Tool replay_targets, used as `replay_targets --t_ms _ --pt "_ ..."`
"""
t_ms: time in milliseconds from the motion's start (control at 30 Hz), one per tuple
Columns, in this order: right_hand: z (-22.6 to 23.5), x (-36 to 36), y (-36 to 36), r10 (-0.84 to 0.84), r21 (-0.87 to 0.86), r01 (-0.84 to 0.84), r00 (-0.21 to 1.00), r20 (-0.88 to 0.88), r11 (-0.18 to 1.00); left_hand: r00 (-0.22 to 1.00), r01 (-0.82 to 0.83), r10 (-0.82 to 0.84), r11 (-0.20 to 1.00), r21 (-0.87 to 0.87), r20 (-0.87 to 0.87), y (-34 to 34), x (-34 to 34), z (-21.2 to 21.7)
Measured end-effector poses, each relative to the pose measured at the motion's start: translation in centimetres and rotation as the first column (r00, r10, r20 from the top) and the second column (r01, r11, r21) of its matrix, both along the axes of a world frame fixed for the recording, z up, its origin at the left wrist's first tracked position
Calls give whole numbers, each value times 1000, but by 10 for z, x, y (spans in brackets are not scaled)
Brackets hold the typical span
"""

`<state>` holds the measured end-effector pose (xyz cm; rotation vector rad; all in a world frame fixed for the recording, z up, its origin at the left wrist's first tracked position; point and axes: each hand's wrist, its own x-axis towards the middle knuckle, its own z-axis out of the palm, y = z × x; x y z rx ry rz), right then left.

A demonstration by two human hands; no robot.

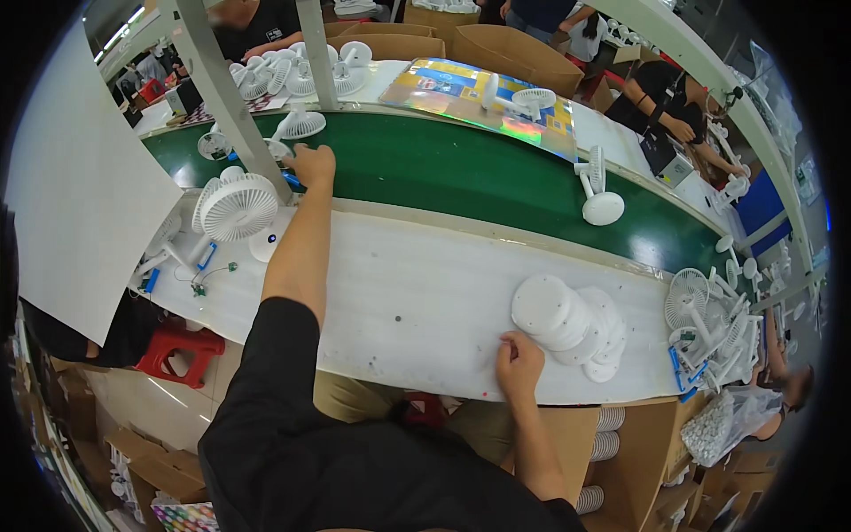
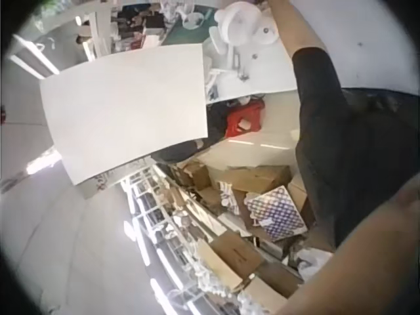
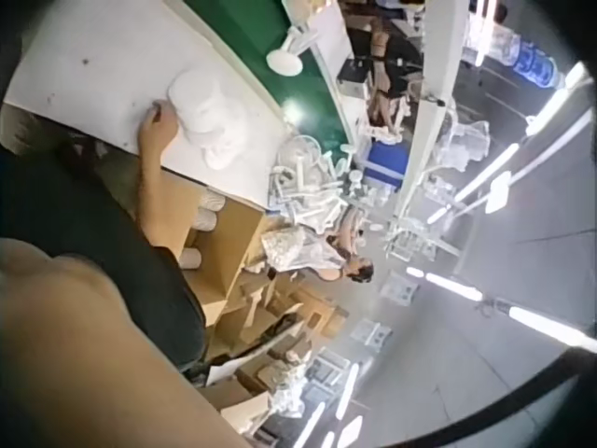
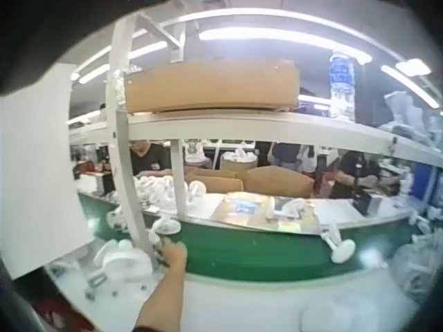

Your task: Assembling portable handheld fans by inserting rechargeable batteries and snapping together the fan housings and blades.

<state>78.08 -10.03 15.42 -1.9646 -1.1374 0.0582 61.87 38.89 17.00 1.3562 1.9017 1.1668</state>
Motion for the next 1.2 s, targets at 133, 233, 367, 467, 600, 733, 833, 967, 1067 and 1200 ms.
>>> replay_targets --t_ms 133,233,367,467,600,733,833,967,1067,1200 --pt "3 -1 -8 -38 -45 36 997 -60 998 989 140 -123 954 264 -79 -16 13 -4" --pt "5 1 -6 1 2 -1 998 -60 1000 940 -195 313 818 541 -135 22 11 -7" --pt "5 5 -10 5 13 -5 999 -45 1000 932 -109 256 873 476 -256 43 -17 -17" --pt "4 -1 -13 -5 10 5 999 -41 1000 950 203 -129 948 247 -285 30 -23 -10" --pt "2 -1 -6 32 34 -32 999 -10 999 894 444 -318 718 536 -316 -2 -19 13" --pt "13 2 5 27 65 -17 987 -160 998 822 479 -567 733 482 45 -73 -11 71" --pt "52 -34 13 83 217 -27 964 -253 976 699 499 -649 743 447 299 -145 -26 91" --pt "128 -32 49 247 440 -254 966 73 861 427 452 -606 786 421 672 -228 -4 112" --pt "178 -54 82 245 448 -347 931 272 824 362 475 -583 787 394 728 -273 -10 138" --pt "189 -73 72 289 363 -398 902 320 842 320 555 -610 741 378 725 -318 -23 161"
